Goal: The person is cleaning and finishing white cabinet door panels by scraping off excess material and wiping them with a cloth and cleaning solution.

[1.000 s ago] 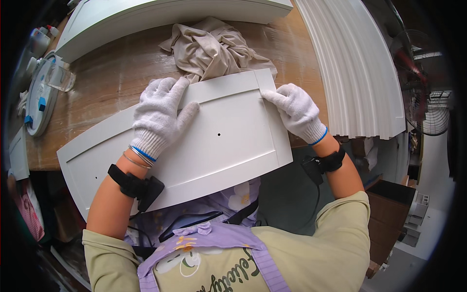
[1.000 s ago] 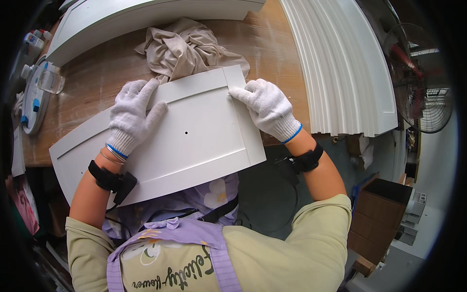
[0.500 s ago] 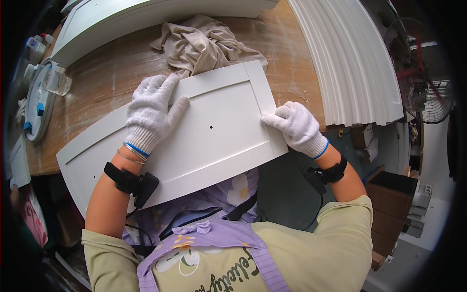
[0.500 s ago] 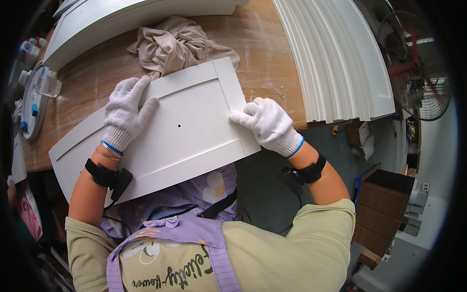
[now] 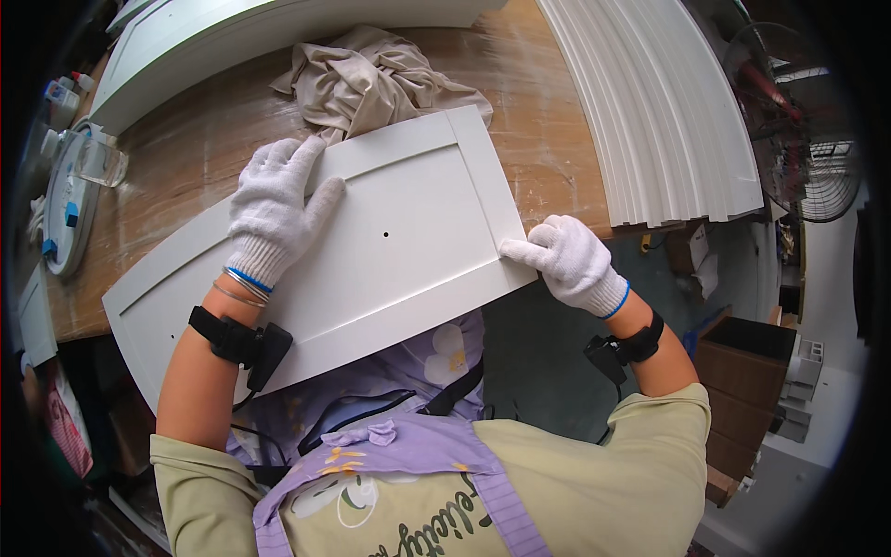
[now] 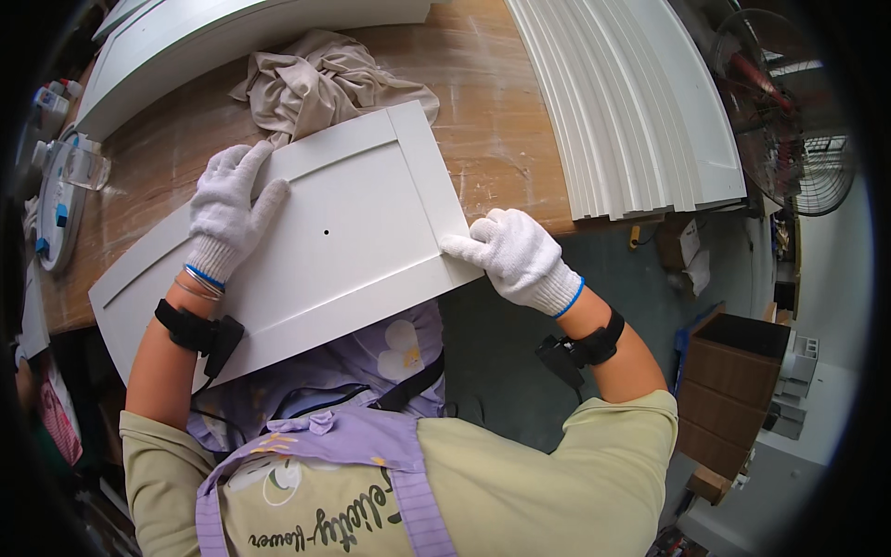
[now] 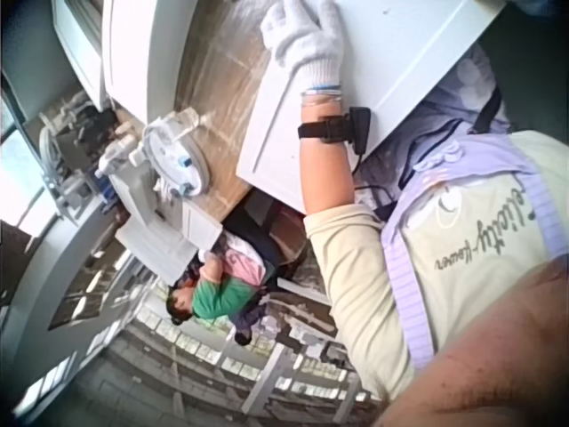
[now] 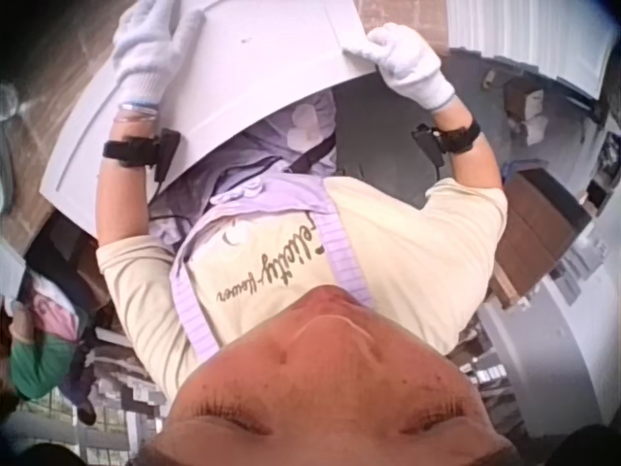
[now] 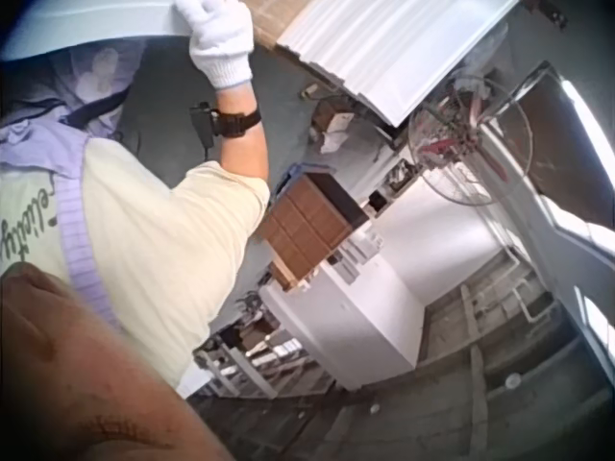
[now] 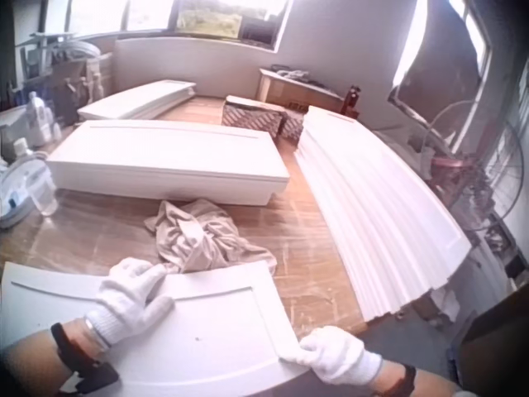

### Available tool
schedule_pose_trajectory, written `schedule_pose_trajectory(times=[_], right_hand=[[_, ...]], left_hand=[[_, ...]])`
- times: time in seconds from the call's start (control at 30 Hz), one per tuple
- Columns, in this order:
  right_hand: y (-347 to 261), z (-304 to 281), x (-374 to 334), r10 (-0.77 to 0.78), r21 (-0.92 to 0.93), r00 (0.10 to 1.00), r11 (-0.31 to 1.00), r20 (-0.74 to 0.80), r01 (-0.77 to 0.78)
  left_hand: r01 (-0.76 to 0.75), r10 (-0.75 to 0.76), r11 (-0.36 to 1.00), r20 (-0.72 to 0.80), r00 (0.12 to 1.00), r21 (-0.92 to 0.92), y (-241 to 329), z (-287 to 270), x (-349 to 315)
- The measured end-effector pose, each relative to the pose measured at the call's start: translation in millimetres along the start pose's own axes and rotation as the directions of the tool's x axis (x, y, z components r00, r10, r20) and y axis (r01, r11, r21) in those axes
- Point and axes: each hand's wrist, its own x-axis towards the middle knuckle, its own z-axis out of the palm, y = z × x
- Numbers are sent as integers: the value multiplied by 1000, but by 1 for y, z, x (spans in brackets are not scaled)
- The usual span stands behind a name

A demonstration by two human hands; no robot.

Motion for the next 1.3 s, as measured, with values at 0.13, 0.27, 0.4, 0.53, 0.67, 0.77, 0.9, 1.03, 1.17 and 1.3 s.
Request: schedule_pose_trajectory(times=[0.13, 0.27, 0.4, 0.53, 0.67, 0.77, 0.9, 1.03, 1.17, 1.3], right_hand=[[2, 5, 6, 70, -101, 994, 992, -87, -78], [-13, 3, -15, -15, -21, 999, 1000, -34, 15], [-6, 3, -5, 136, -55, 989, 989, -61, -139], [-15, 7, -13, 38, -43, 996, 998, -76, -42], [-14, 3, -18, 25, -25, 999, 999, -47, -26], [-12, 2, -9, 101, -42, 994, 994, -30, -102], [-17, 4, -22, 39, -99, 998, 994, -40, -43], [-16, -2, -15, 48, -27, 999, 998, -11, -48], [-20, 2, -19, 67, -74, 997, 995, -43, -70], [-22, 2, -32, 12, -39, 999, 999, -40, -13]], left_hand=[[1, 0, 1000, -9, 1000, 29, 0, 2, 1], [34, -34, 999, 15, 999, -9, 2, -3, -1], [-4, 4, 999, -5, 1000, 52, 0, 3, 0], [-18, 18, 999, -16, 1000, 44, -1, 0, -2], [-5, 5, 1000, -14, 1000, 22, -1, 1, 0], [-15, 16, 999, -19, 1000, 32, 2, 1, 2], [-20, 21, 999, -10, 1000, 29, 2, 0, 3], [-34, 34, 999, -27, 999, 17, -1, 2, 2], [-22, 23, 999, -37, 999, 28, 1, 1, 1], [-31, 31, 1000, -23, 999, 3, -1, 3, 1]])
